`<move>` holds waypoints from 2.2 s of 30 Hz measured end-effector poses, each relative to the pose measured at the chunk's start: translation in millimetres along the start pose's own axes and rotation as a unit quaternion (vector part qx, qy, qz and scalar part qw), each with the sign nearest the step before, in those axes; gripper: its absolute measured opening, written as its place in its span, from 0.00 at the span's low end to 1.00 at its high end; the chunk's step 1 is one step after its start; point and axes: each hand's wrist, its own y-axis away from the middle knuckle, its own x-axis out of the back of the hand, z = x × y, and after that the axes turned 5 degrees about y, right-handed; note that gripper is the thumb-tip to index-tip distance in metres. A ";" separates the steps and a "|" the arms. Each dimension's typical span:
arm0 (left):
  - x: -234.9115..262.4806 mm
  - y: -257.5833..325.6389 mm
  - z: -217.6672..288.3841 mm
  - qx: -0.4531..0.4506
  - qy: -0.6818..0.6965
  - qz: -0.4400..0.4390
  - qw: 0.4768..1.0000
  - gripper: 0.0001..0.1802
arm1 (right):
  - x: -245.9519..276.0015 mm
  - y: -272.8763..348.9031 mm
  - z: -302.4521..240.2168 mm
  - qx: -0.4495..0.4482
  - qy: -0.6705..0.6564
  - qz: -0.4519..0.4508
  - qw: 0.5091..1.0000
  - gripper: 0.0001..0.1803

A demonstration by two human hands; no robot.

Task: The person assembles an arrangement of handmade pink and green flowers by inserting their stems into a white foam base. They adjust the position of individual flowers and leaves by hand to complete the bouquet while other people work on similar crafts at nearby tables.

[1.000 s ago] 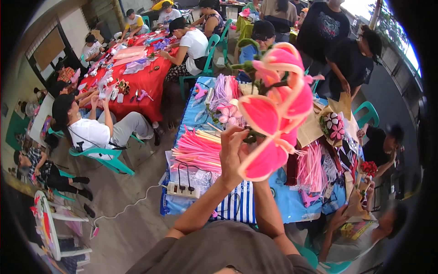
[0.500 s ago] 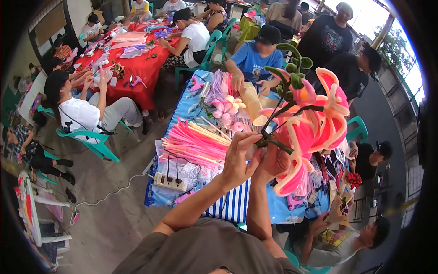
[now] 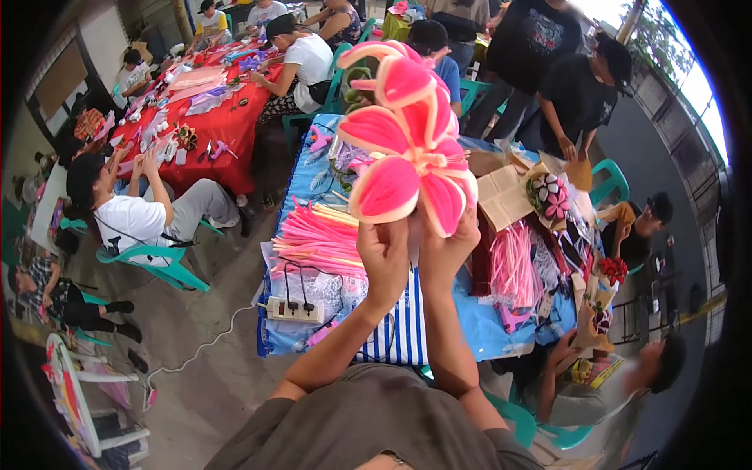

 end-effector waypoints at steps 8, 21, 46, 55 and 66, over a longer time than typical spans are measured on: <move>-6.9 -10.9 7.8 -0.036 -0.012 0.004 0.999 0.19 | -3.6 -6.5 -7.4 -0.263 -0.289 -0.046 0.919 0.10; -7.6 -25.1 5.4 -0.081 -0.058 -0.008 0.995 0.15 | -7.4 -16.0 4.6 -0.265 -0.318 -0.056 0.908 0.19; 25.2 -19.4 -19.6 -0.069 -0.036 0.072 0.994 0.27 | -27.8 15.2 -23.3 -0.225 -0.225 -0.027 0.948 0.07; 27.2 -26.3 -1.4 -0.025 -0.030 0.068 0.997 0.09 | -37.3 19.7 -27.5 -0.045 -0.093 0.002 0.995 0.10; 57.2 -35.3 -15.5 0.086 0.073 0.077 0.991 0.14 | -45.2 22.4 -14.6 0.033 -0.055 -0.037 0.997 0.08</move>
